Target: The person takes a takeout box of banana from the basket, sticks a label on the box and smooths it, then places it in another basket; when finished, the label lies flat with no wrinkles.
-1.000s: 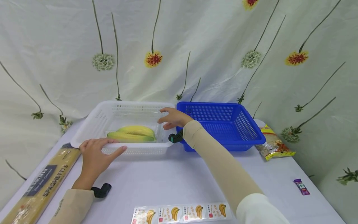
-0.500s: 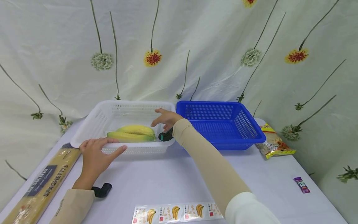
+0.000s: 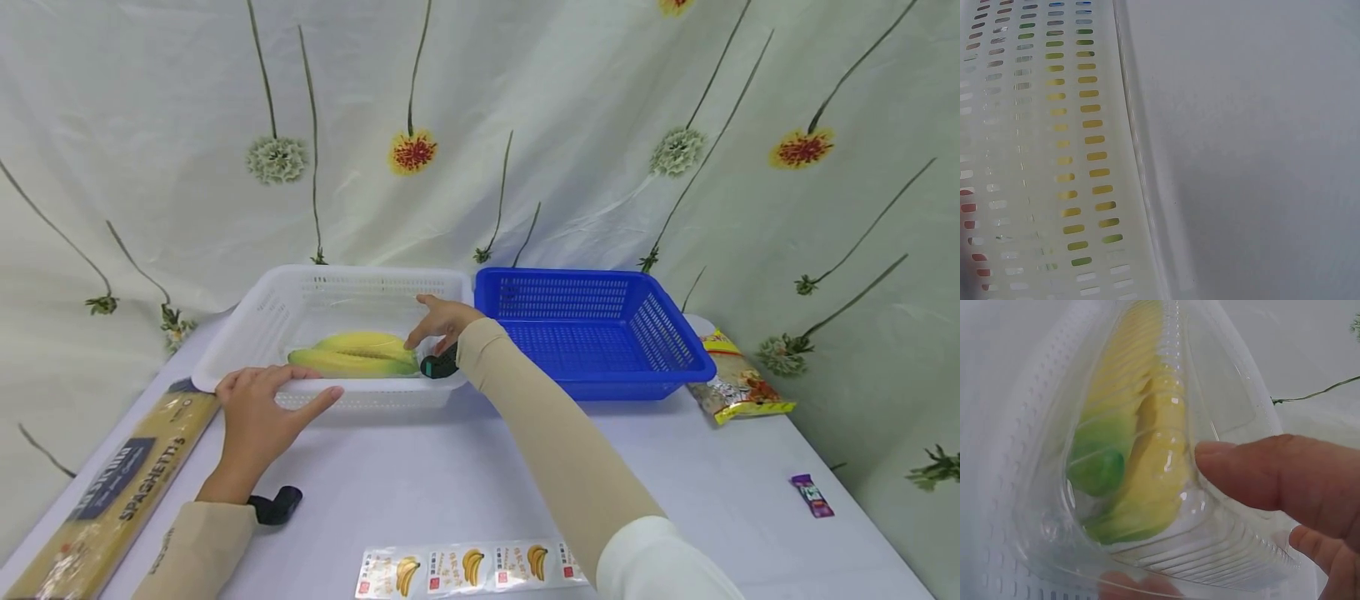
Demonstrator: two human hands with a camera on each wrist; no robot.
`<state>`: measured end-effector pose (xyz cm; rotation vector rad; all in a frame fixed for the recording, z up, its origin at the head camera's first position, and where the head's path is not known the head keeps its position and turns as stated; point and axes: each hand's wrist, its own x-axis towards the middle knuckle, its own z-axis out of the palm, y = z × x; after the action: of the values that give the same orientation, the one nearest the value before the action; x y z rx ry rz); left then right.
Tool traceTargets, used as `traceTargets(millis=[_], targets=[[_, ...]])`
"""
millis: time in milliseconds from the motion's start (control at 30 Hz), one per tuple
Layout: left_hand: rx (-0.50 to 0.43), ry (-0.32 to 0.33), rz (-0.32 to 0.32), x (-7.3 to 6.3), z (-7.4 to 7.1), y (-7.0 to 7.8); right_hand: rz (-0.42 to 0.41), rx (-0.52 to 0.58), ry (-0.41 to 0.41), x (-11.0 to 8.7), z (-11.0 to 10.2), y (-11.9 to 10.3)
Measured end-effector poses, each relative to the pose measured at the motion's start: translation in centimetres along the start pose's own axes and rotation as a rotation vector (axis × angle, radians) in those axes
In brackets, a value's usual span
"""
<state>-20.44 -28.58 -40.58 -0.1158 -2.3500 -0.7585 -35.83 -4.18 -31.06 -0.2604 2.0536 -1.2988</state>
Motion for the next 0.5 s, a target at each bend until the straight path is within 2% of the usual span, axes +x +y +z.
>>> traceTargets(millis=[500], targets=[[-0.006,0.003,0.004,0.01,0.07,-0.09,-0.008,-0.061,0.008,0.56,0.2,0.37]])
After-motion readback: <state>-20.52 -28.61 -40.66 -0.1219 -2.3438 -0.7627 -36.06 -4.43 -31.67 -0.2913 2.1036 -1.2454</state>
